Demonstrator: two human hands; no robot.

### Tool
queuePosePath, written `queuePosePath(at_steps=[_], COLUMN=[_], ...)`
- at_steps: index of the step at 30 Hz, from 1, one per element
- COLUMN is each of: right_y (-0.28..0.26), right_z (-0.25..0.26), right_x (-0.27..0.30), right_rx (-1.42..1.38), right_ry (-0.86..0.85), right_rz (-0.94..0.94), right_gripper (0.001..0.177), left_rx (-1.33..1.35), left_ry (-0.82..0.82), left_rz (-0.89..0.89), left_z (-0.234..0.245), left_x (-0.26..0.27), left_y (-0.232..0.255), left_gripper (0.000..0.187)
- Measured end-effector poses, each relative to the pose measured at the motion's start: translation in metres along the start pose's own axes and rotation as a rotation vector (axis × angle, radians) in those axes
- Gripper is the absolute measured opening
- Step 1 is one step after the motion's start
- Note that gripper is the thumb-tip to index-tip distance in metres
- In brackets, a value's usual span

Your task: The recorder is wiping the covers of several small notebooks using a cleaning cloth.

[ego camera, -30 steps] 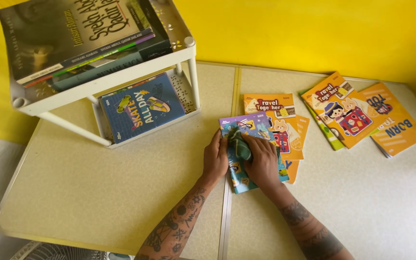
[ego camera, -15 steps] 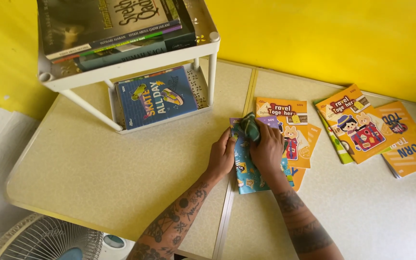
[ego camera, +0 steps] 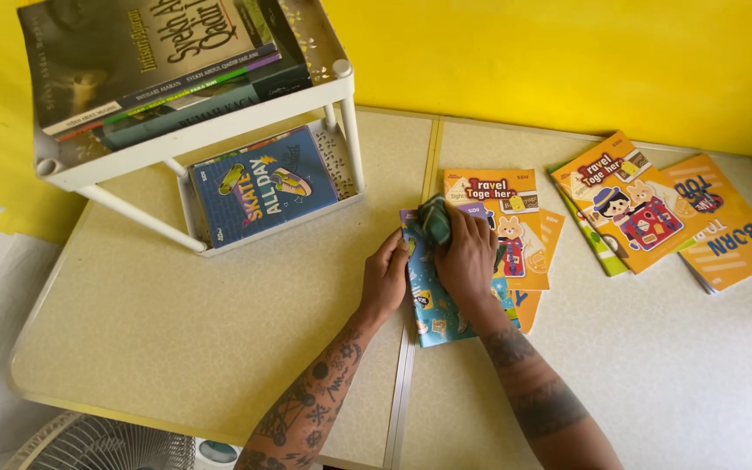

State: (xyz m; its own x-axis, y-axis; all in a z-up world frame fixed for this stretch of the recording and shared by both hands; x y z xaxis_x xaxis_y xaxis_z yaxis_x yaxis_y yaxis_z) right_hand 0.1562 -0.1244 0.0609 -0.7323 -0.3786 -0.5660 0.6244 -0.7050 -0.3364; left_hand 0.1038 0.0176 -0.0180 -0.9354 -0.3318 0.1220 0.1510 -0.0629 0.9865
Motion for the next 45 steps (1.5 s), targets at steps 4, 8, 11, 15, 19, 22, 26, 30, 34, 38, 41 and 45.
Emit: queuePosePath(at_steps=[4, 8, 11, 15, 19, 22, 26, 30, 34, 38, 41, 45], right_y=[0.004, 0.009, 0.001, -0.022, -0.022, -0.017, 0.015, 0.017, 0.001, -0.023, -0.031, -0.024], right_z=[-0.005, 0.004, 0.021, 0.035, 0.030, 0.021, -0.008, -0.015, -0.001, 0.018, 0.026, 0.015], right_x=[-0.007, 0.010, 0.032, 0.050, 0.048, 0.023, -0.007, -0.014, 0.008, 0.040, 0.054, 0.044], right_rx=[0.018, -0.008, -0.043, -0.107, -0.135, -0.097, -0.071, -0.034, -0.056, -0.047, -0.048, -0.052], right_ry=[0.015, 0.010, -0.031, -0.061, -0.124, -0.045, -0.005, 0.008, -0.010, -0.055, -0.092, -0.097], right_rz=[-0.020, -0.041, -0.056, 0.044, 0.056, 0.143, 0.040, 0.042, 0.064, 0.103, 0.138, 0.162], right_gripper=[0.058, 0.052, 0.055, 0.059, 0.064, 0.065, 0.057, 0.050, 0.050, 0.056, 0.061, 0.064], left_rx=[0.036, -0.082, -0.063, -0.029, -0.084, -0.081, -0.071, -0.109, -0.125, -0.129, -0.129, -0.131], left_ry=[-0.040, 0.028, 0.011, -0.046, -0.019, -0.031, -0.037, 0.006, 0.053, 0.049, 0.042, -0.027], left_rz=[-0.021, -0.074, -0.115, -0.010, 0.013, -0.102, -0.096, -0.017, -0.054, -0.087, -0.078, 0.024], left_z=[0.000, 0.000, -0.003, -0.004, -0.002, -0.001, -0.003, 0.000, 0.003, 0.003, -0.001, -0.001], left_x=[-0.004, -0.004, -0.002, 0.002, 0.002, 0.002, 0.003, 0.000, 0.004, 0.005, 0.009, 0.003], left_y=[-0.007, -0.007, -0.003, 0.008, 0.006, 0.012, 0.019, 0.000, 0.013, 0.015, 0.010, 0.018], left_gripper=[0.040, 0.042, 0.040, 0.039, 0.040, 0.039, 0.042, 0.042, 0.038, 0.036, 0.037, 0.040])
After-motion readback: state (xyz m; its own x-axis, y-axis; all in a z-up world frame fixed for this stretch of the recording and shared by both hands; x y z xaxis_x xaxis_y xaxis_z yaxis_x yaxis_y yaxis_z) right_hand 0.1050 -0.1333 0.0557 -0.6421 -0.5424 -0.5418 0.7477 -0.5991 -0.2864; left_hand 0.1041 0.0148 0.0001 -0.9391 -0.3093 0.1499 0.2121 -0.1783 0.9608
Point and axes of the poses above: each hand's wrist, its own x-axis away from the middle knuckle, its own z-axis out of the back of the hand, y = z × x, the point moved 8 cm from there along -x, towards the middle knuckle, and after that the axes turned 11 degrees about z, right-handed, at the moved point
